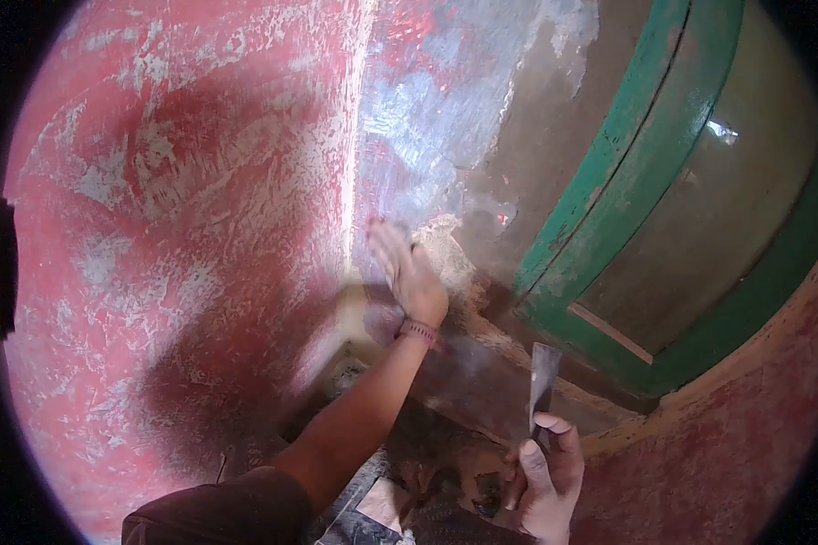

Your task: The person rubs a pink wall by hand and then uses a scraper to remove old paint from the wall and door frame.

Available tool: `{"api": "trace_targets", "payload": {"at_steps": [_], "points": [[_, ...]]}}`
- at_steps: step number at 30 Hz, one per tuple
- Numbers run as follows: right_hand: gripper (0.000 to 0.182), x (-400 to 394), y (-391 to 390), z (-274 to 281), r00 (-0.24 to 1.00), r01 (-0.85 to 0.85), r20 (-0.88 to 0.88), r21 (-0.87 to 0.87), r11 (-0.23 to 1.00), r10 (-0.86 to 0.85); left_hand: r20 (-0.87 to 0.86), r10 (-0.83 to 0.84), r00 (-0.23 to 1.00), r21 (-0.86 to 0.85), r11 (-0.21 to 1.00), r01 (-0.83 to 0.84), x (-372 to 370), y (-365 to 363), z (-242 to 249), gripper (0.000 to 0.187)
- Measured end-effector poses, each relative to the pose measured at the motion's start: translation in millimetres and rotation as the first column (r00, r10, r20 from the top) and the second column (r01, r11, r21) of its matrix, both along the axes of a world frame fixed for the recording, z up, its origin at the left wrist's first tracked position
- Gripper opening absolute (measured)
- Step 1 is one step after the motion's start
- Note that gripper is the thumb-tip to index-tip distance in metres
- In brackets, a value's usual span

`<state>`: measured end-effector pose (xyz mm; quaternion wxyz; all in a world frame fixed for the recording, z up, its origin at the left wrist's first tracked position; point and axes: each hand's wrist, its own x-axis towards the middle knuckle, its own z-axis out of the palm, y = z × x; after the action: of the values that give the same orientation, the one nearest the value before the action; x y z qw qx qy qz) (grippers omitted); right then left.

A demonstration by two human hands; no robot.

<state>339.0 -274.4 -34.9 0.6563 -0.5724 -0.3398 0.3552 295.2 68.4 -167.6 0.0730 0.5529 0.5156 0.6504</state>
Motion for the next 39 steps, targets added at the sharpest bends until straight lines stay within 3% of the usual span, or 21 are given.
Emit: {"api": "trace_targets", "payload": {"at_steps": [1, 4, 8, 10, 14, 17, 19, 23, 26, 28, 31, 35, 38, 39], "points": [[0.037, -2, -1, 5, 1.000, -0.007, 0.010, -0.061, 0.998, 0.008, 0.037, 0.060, 0.998, -0.090, 0.994, -0.057, 10, -1, -21, 0.066], [0.038, 0, 4, -7, 0.998, -0.027, 0.054, -0.086, 0.996, 0.032, 0.371, -0.034, 0.928, -0.108, 0.991, 0.080, 21, -20, -31, 0.070], [0.038, -1, 4, -7, 0.995, 0.003, 0.101, -0.037, 0.999, 0.000, 0.310, -0.117, 0.944, -0.113, 0.981, 0.158, 13, -38, 16, 0.078], [0.037, 2, 5, -16, 0.993, 0.025, 0.116, 0.064, 0.998, -0.032, 0.390, -0.092, 0.916, -0.144, 0.977, 0.159, 21, -38, -3, 0.079], [0.041, 1, 11, -14, 0.991, -0.018, 0.133, 0.009, 1.000, 0.017, 0.444, -0.103, 0.890, -0.171, 0.965, 0.197, 56, -67, -78, 0.082], [0.045, -1, 17, -17, 0.988, -0.011, 0.154, -0.069, 0.998, 0.021, 0.245, -0.224, 0.943, -0.278, 0.916, 0.289, 75, -112, -95, 0.082], [0.047, -4, 15, -11, 0.989, -0.032, 0.136, -0.129, 0.991, 0.050, 0.249, -0.177, 0.952, -0.222, 0.946, 0.234, 69, -96, -81, 0.083], [0.048, 12, 8, -30, 0.984, 0.054, 0.171, -0.036, 0.998, -0.047, 0.342, -0.071, 0.937, -0.144, 0.981, 0.127, 16, -37, -21, 0.087], [0.049, 14, 12, -30, 0.978, 0.099, 0.187, -0.024, 0.995, -0.093, 0.447, -0.013, 0.895, -0.200, 0.973, 0.114, 32, -44, -34, 0.087], [0.049, 8, 19, -23, 0.979, 0.090, 0.185, -0.027, 0.996, -0.083, 0.440, -0.038, 0.897, -0.220, 0.964, 0.148, 70, -71, -71, 0.089], [0.048, -8, 21, -14, 0.981, 0.000, 0.191, -0.138, 0.990, 0.026, 0.375, -0.087, 0.923, -0.206, 0.963, 0.174, 82, -86, -72, 0.089], [0.047, 7, 5, -44, 0.955, 0.014, 0.295, -0.020, 1.000, -0.007, 0.364, -0.064, 0.929, -0.083, 0.991, 0.101, 38, -47, -26, 0.086], [0.044, -7, -2, -21, 0.957, 0.099, 0.282, -0.081, 0.992, -0.072, 0.341, -0.067, 0.938, -0.098, 0.989, 0.106, 12, -25, -13, 0.088], [0.043, -13, 2, -21, 0.957, 0.102, 0.276, -0.030, 0.994, -0.090, 0.347, -0.071, 0.935, -0.110, 0.987, 0.116, 19, -30, -16, 0.088]]}}
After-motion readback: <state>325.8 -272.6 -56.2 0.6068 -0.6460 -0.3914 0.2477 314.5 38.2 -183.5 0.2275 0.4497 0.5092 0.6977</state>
